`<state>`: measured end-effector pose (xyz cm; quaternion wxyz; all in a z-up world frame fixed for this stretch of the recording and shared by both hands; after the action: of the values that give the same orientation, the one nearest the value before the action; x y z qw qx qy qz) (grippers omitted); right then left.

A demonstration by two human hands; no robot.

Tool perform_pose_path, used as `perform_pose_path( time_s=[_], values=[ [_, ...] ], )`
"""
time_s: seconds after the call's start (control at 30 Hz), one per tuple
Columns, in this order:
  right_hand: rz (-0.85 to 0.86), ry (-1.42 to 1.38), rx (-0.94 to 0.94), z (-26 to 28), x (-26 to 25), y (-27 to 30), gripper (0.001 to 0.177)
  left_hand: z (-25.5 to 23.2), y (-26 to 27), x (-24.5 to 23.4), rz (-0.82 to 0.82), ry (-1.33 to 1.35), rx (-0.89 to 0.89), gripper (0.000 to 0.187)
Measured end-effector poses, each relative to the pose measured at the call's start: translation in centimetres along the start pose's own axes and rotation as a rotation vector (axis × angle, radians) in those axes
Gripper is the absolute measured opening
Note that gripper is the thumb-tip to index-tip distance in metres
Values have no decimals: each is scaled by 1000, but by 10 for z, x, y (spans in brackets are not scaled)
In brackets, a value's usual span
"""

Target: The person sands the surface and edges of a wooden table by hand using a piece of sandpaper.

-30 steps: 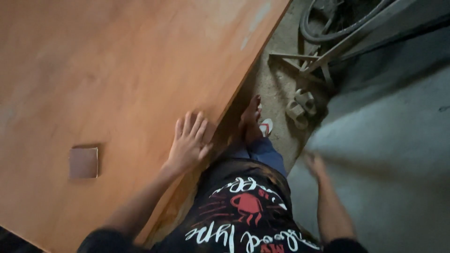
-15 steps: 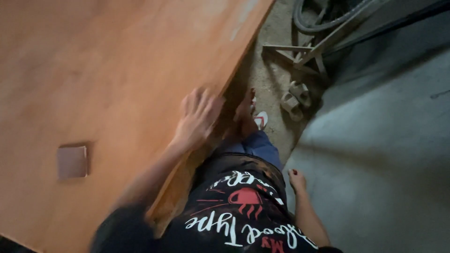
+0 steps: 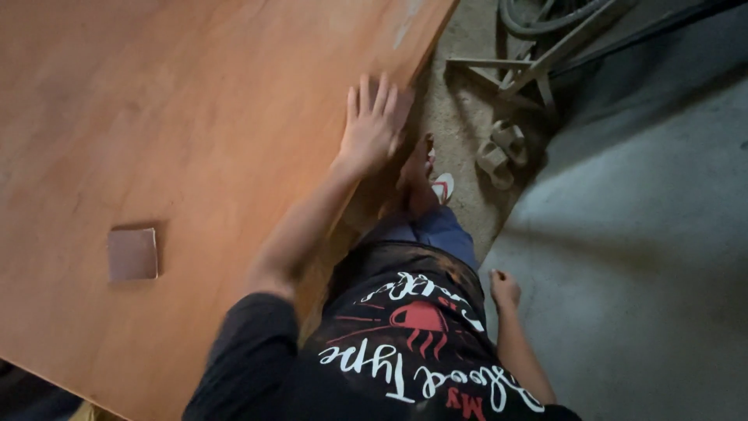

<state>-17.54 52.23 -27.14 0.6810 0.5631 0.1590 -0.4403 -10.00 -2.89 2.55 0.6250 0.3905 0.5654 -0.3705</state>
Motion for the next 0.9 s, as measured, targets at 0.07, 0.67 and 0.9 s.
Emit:
perform_pose_path(
  time_s=[0.07,0.67,0.9],
  values=[
    [-84,-121,18,15,-19,-6,42,0,60,-19,-186,-13,47,88],
    [5,15,-1715,494,41,313,73,221,48,49,-150,339,-517,70],
    [262,291,-1817,487,76,349,60,259,45,21,-115,141,-688,68]
  ],
)
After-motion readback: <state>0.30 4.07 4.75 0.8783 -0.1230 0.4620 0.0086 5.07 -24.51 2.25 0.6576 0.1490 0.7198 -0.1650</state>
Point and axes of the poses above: each hand's wrist, its own y-axis away from the middle knuckle, its own x-axis out of the palm, z = x × y, the point moved 9 cm from there along -y, towards the middle knuckle, and after that the axes turned 8 degrees about -y, right-handed, at the moved point
